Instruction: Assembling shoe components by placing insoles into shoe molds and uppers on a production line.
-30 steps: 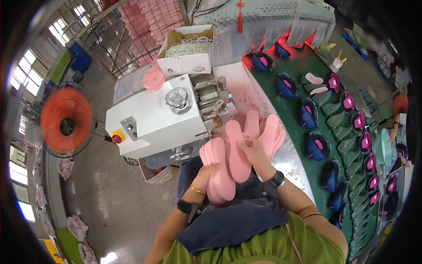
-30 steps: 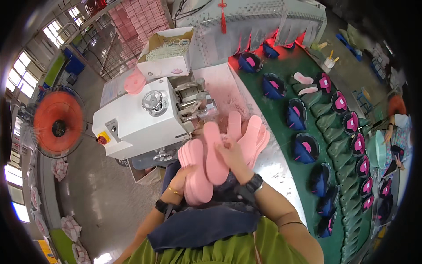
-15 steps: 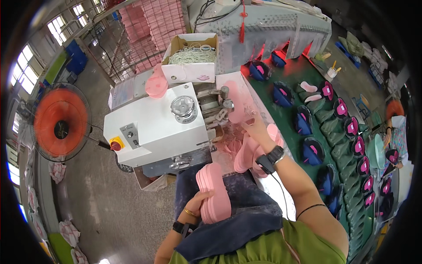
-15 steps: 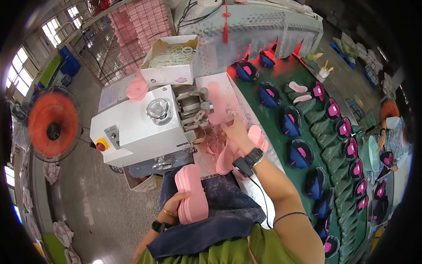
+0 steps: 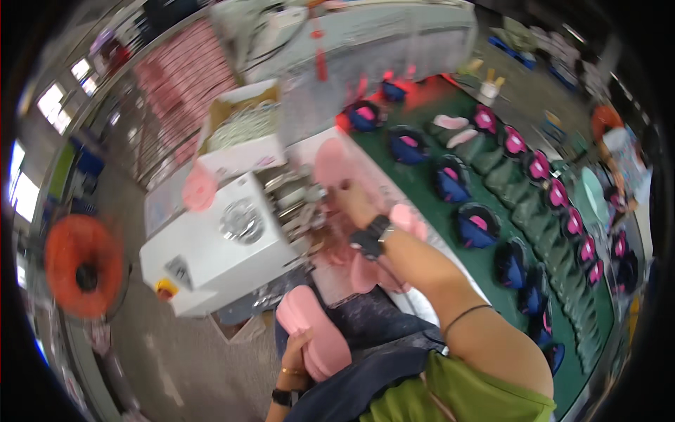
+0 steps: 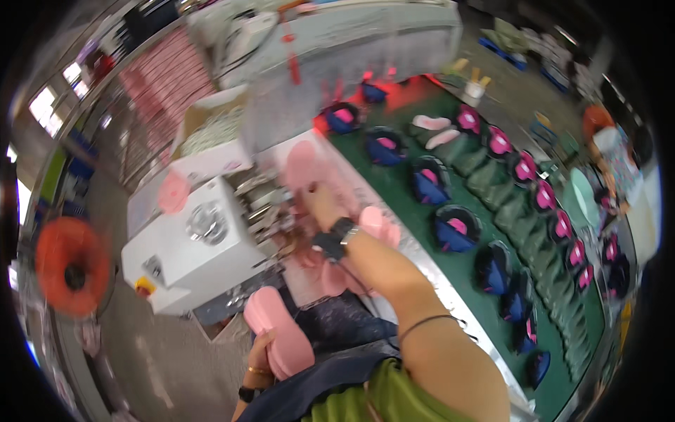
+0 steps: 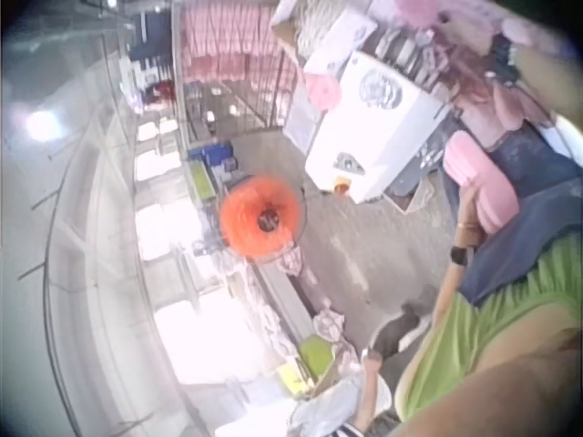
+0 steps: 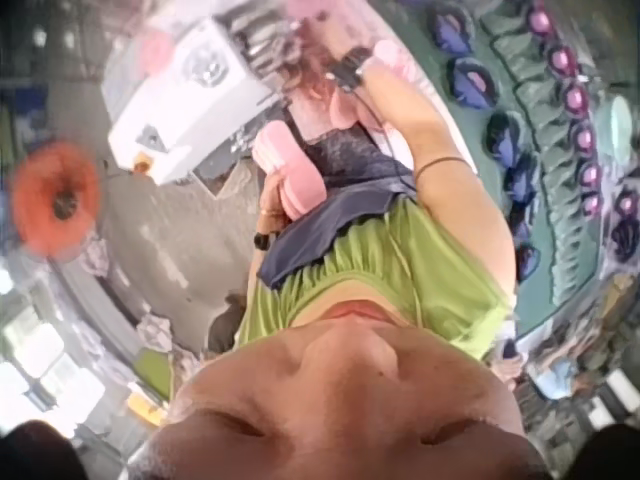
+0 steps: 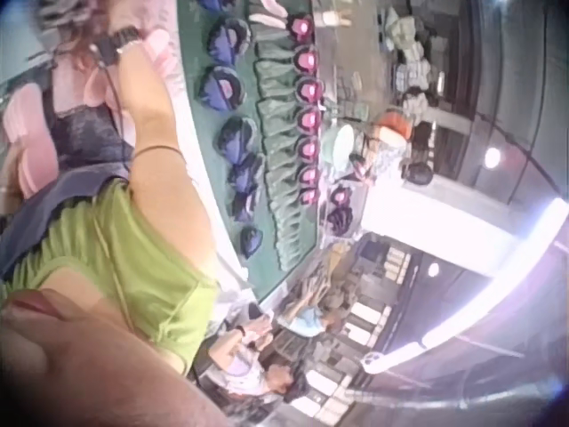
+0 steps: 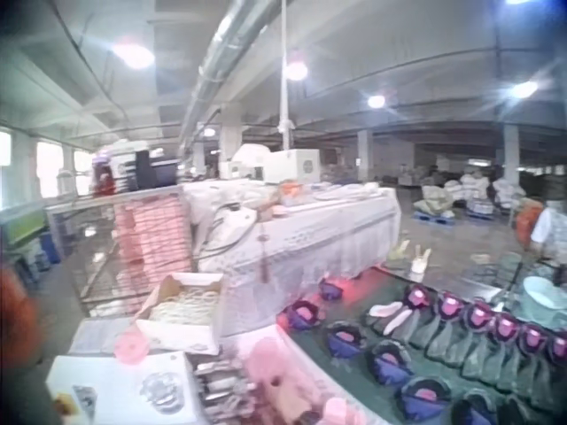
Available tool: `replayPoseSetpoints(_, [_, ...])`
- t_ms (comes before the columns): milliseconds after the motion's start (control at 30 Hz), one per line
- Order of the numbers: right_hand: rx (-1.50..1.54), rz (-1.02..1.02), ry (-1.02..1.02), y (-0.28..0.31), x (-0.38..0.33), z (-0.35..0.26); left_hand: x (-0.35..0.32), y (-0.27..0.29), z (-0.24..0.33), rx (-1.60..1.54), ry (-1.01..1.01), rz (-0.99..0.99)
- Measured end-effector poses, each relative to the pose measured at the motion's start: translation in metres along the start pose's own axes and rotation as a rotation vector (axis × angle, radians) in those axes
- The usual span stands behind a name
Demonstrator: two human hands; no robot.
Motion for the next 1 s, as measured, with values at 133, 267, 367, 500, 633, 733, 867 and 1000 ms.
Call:
replayPoseSetpoints(133, [0.310, -0.032, -0.012, 0.008, 0.008, -0.024, -0.005, -0.006, 0.007, 0.022, -0.025, 0.109])
replayPoseSetpoints(267, [0.455, 0.359, -0.081, 0.136, 0.025, 0.043, 0.015, -0.033, -0.005, 0.060, 0.056, -0.028])
replayPoseSetpoints(367, [0.463, 0.502, -0.161, 0.220, 0.047, 0.113, 0.011, -0.044, -0.009, -0.096, 0.228, 0.186])
replayPoseSetpoints(500, [-1.364, 0.704, 0.366, 0.311, 0.087, 0.189, 0.006, -0.065, 0.001, 0.058, 0.174, 0.178])
replayPoseSetpoints(633, [0.153, 0.670, -0.116, 0.366, 0.121, 0.260, 0.011, -0.104, 0.005, 0.136, 0.164, 0.218])
replayPoseSetpoints(733, [0.235, 1.001, 0.258, 0.351, 0.151, 0.261, 0.022, -0.094, 0.004, 0.140, 0.194, 0.174])
replayPoseSetpoints(867, [0.417, 0.211, 0.375, 0.208, 0.040, 0.041, -0.001, -0.090, -0.005, 0.068, 0.074, 0.245])
replayPoseSetpoints(1000, [0.084, -0.143, 0.575, 0.115, -0.137, -0.018, 0.016, -0.091, -0.001, 0.088, 0.001, 0.050])
Point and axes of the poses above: each hand's wrist, its own x-axis towards the middle knuckle, its own y-axis out of the back of the hand, z = x × y, the point moved 2 cm from there along x, towards the middle knuckle, and after that the axes turned 11 degrees about -x, right-handed, at the moved point
